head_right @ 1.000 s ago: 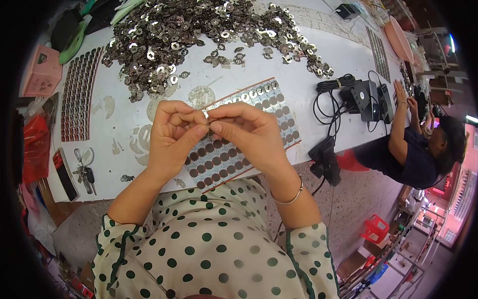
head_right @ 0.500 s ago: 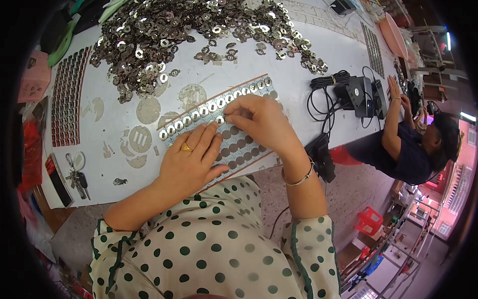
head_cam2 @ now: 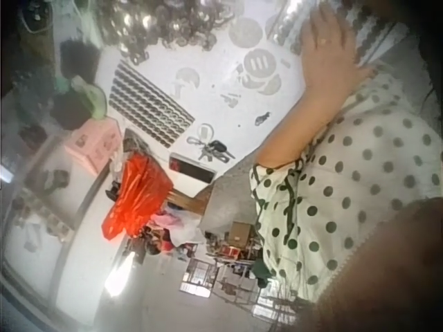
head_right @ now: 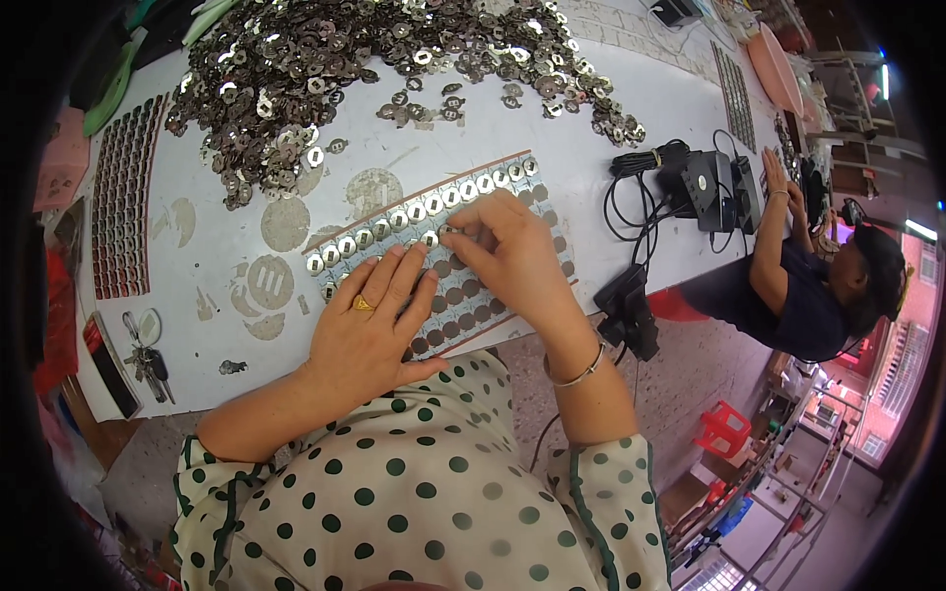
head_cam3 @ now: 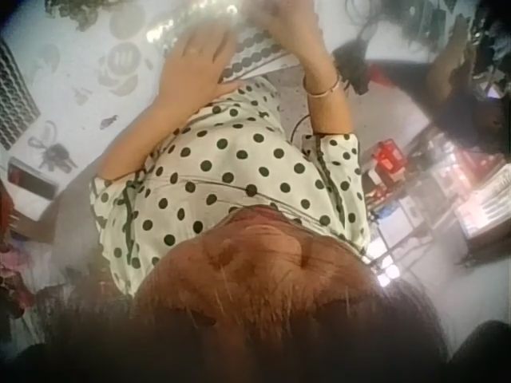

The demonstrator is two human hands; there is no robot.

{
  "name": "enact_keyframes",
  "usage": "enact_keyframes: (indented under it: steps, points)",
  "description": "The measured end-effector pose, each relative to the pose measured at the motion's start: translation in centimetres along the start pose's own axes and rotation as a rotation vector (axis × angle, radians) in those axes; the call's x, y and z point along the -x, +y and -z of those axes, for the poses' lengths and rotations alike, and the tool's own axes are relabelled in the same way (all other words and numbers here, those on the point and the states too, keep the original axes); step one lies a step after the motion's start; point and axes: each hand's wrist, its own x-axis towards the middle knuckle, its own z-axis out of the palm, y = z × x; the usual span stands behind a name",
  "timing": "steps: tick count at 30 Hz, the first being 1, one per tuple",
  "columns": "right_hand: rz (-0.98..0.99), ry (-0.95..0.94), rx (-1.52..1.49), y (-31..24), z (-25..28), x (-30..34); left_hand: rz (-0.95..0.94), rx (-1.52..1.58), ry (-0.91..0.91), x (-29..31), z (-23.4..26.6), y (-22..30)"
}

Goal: The person places small metal washers into a structured plastic tray by hand.

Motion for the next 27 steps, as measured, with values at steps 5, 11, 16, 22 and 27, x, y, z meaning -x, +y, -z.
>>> enact_keyframes:
  steps: [5,11,16,22,27]
  points:
    - [-0.006,-0.063,0.032,-0.5,0.2,-0.1,-0.010,0.000,0.034,0.2,0.0,-0.2]
    - [0.044,-0.100,0.149,-1.0,1.8,-2.7,-0.020,0.084,0.019,-0.2,0.6,-1.3]
    - [0.341,0.226,0.542,-0.6,1.4,-7.6,-0.069,0.151,-0.029,-0.3,1.2,-2.0]
    - [0.522,0.084,0.854,0.4,0.5,-9.3,-0.067,0.203,0.027,-0.1,0.8,-2.3]
    - [0.070,0.153,0.023,0.9,0.6,-8.1,-0.047,0.284,0.121,-0.2,0.2,-2.5]
